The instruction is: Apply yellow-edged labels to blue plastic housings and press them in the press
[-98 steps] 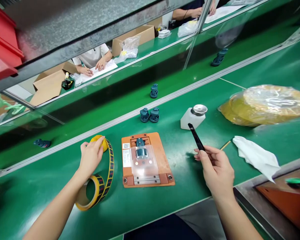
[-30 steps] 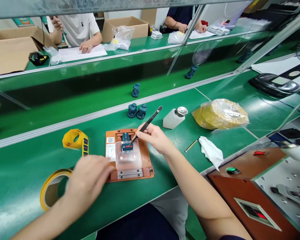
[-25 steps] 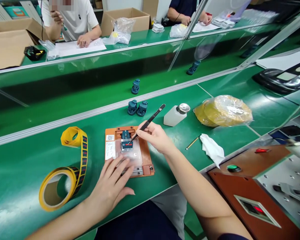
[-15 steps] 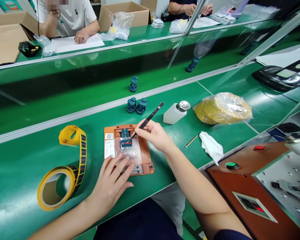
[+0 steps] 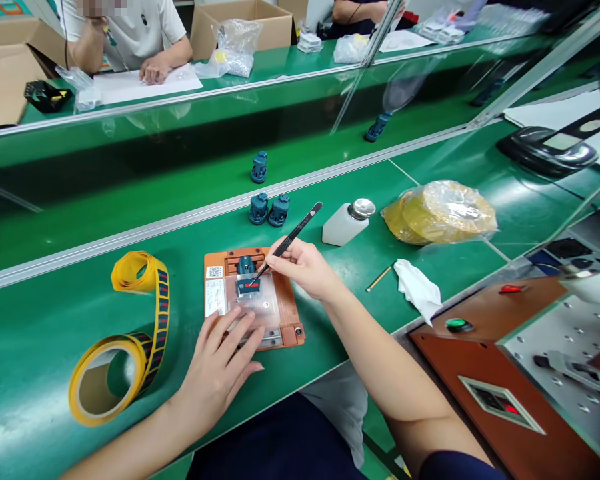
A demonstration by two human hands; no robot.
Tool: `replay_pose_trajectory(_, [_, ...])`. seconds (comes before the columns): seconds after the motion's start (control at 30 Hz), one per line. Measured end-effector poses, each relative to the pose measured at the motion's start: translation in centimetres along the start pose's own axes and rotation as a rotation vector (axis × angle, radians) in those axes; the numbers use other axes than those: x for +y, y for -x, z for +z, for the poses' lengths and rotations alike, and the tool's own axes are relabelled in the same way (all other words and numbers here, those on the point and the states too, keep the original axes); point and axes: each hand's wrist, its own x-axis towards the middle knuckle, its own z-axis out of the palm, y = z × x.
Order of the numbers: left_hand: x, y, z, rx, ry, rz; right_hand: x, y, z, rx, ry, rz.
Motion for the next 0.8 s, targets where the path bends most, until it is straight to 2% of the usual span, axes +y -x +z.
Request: replay_pose_trajectory(0.8, [0.01, -0.82, -0.81, 0.028, 0.003, 0.002, 0.14, -0.31, -0.42, -0.046, 0.019, -0.002])
